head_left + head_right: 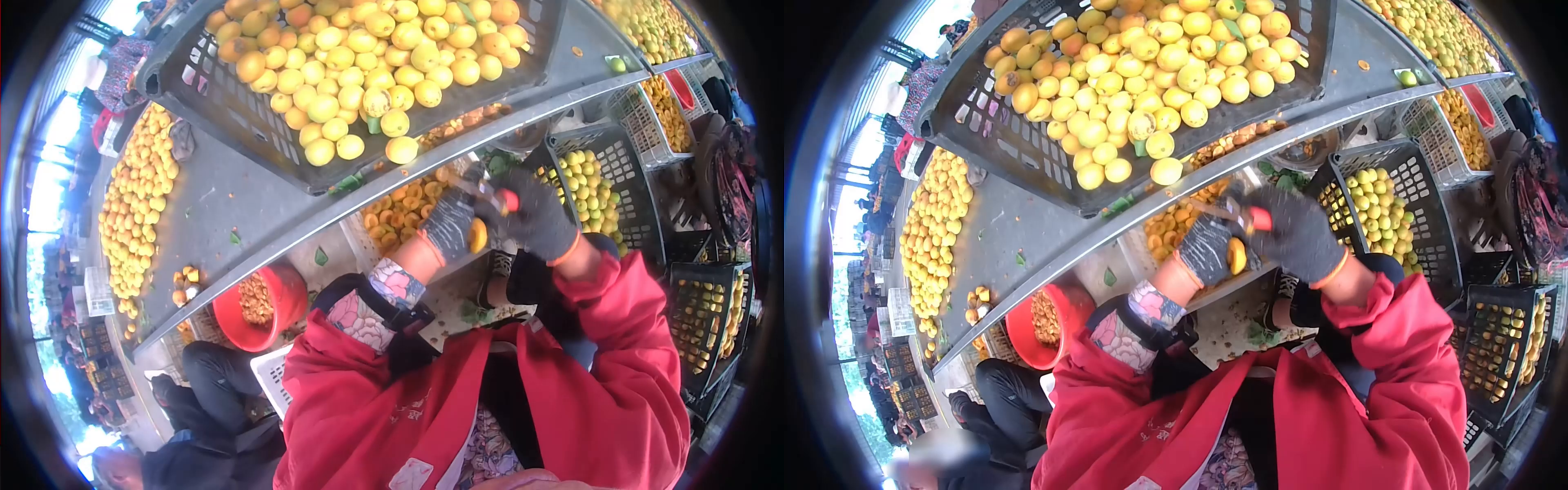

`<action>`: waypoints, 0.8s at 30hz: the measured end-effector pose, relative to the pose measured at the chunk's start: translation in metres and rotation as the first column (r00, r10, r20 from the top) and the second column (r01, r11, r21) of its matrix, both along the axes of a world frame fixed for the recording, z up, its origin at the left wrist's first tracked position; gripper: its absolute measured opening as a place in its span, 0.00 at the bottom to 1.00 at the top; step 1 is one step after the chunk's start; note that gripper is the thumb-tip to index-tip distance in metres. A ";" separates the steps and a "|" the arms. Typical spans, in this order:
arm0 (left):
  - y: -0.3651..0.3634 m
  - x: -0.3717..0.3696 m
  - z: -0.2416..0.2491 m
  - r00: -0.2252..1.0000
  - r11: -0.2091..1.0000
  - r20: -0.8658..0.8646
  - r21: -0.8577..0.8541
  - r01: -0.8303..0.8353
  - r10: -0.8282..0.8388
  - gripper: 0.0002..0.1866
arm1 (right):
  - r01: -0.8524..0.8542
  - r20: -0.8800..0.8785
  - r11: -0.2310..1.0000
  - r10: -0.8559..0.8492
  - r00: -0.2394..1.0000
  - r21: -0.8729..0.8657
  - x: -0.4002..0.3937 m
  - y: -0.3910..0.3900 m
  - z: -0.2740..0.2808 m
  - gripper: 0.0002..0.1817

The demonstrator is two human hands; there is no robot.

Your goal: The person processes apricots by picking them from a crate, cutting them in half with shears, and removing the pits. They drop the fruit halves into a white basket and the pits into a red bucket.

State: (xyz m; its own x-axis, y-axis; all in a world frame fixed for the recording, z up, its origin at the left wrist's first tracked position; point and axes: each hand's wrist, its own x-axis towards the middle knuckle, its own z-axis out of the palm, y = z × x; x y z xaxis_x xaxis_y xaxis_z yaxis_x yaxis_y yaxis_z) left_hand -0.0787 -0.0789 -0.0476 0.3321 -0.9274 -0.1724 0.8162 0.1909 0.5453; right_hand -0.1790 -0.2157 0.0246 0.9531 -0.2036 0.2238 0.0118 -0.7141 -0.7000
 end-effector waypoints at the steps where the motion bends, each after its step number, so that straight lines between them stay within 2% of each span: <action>1: 0.000 0.006 0.000 1.000 0.990 -0.005 0.137 -0.026 0.027 0.19 | -0.024 0.170 0.998 0.035 0.985 -0.066 0.013 -0.006 0.014 0.17; 2: -0.001 0.011 0.003 0.999 0.961 -0.013 0.271 -0.046 0.052 0.21 | 0.031 0.235 1.000 -0.032 0.971 0.007 0.028 -0.017 0.004 0.17; 3: -0.004 0.015 0.006 0.991 0.909 -0.094 0.415 -0.045 0.093 0.22 | 0.072 0.358 0.994 -0.039 0.933 -0.081 0.041 -0.025 0.009 0.19; 4: -0.003 0.023 -0.006 0.997 0.918 -0.055 0.395 -0.032 0.058 0.22 | 0.088 0.341 0.996 -0.072 0.937 -0.031 0.055 -0.040 0.000 0.21; 5: 0.001 0.029 -0.018 1.000 0.927 -0.016 0.376 -0.014 0.022 0.21 | 0.186 0.296 0.965 -0.126 0.947 -0.183 0.066 -0.046 0.007 0.22; 6: 0.004 0.029 -0.018 0.999 0.954 0.021 0.297 -0.038 0.033 0.18 | 0.198 0.330 0.964 -0.131 0.935 -0.176 0.074 -0.056 0.001 0.23; 8: 0.010 0.037 -0.042 0.965 0.938 0.250 0.346 -0.008 -0.084 0.16 | 0.195 0.382 0.961 -0.109 0.918 -0.196 0.072 -0.073 -0.009 0.24; 10: 0.010 0.043 -0.052 0.979 0.883 0.140 0.464 0.069 -0.150 0.14 | 0.170 0.366 0.978 -0.115 0.923 -0.121 0.053 -0.072 0.005 0.23; 11: 0.006 0.047 -0.063 0.980 0.815 0.095 0.572 0.091 -0.177 0.14 | 0.061 0.225 0.886 -0.183 0.957 0.460 0.041 -0.070 0.004 0.19; 12: 0.002 0.050 -0.072 0.980 0.735 0.040 0.668 0.118 -0.194 0.15 | 0.112 0.222 0.931 -0.197 0.955 0.347 0.029 -0.071 0.008 0.18; 13: 0.000 0.051 -0.081 0.974 0.715 0.038 0.686 0.136 -0.222 0.14 | 0.157 0.224 0.962 -0.208 0.952 0.225 0.017 -0.074 0.009 0.17; 14: -0.001 0.053 -0.095 0.781 0.692 0.413 0.721 0.035 -0.469 0.14 | 0.156 0.204 0.965 -0.200 0.958 0.211 0.004 -0.084 0.001 0.18; 15: 0.001 0.055 -0.121 0.395 0.701 0.665 0.710 -0.070 -0.634 0.14 | 0.179 0.172 0.966 -0.212 0.962 0.188 -0.007 -0.089 -0.002 0.18; 16: 0.004 0.055 -0.149 -0.085 0.736 0.733 0.659 -0.154 -0.675 0.13 | 0.198 0.140 0.966 -0.221 0.965 0.163 -0.017 -0.092 -0.003 0.17; 18: 0.005 0.057 -0.223 -0.295 0.708 0.653 0.691 -0.146 -0.698 0.13 | 0.224 0.045 0.960 -0.234 0.971 0.171 -0.031 -0.098 -0.003 0.17; 19: 0.005 0.058 -0.242 -0.399 0.694 0.601 0.706 -0.141 -0.693 0.13 | 0.227 0.045 0.965 -0.235 0.971 0.132 -0.036 -0.101 -0.006 0.17; 20: -0.001 0.047 -0.200 -0.558 0.634 0.486 0.767 -0.096 -0.672 0.14 | 0.230 0.042 0.969 -0.234 0.971 0.092 -0.041 -0.106 -0.011 0.17; 23: 0.026 0.036 -0.267 -0.340 0.592 0.536 0.802 -0.082 -0.773 0.20 | 0.226 -0.037 0.973 -0.224 0.974 0.050 -0.049 -0.113 -0.020 0.16; 24: 0.020 0.032 -0.250 -0.035 0.341 0.340 0.931 -0.128 -0.940 0.19 | 0.220 -0.061 0.973 -0.216 0.974 0.068 -0.049 -0.111 -0.019 0.16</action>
State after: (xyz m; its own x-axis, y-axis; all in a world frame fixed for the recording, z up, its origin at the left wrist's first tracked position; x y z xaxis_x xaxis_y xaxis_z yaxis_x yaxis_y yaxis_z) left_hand -0.0471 -0.0584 -0.2980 0.2785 -0.6265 -0.7279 -0.5933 -0.7083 0.3826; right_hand -0.2284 -0.3271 0.0054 0.8940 -0.4220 0.1506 -0.1771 -0.6415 -0.7464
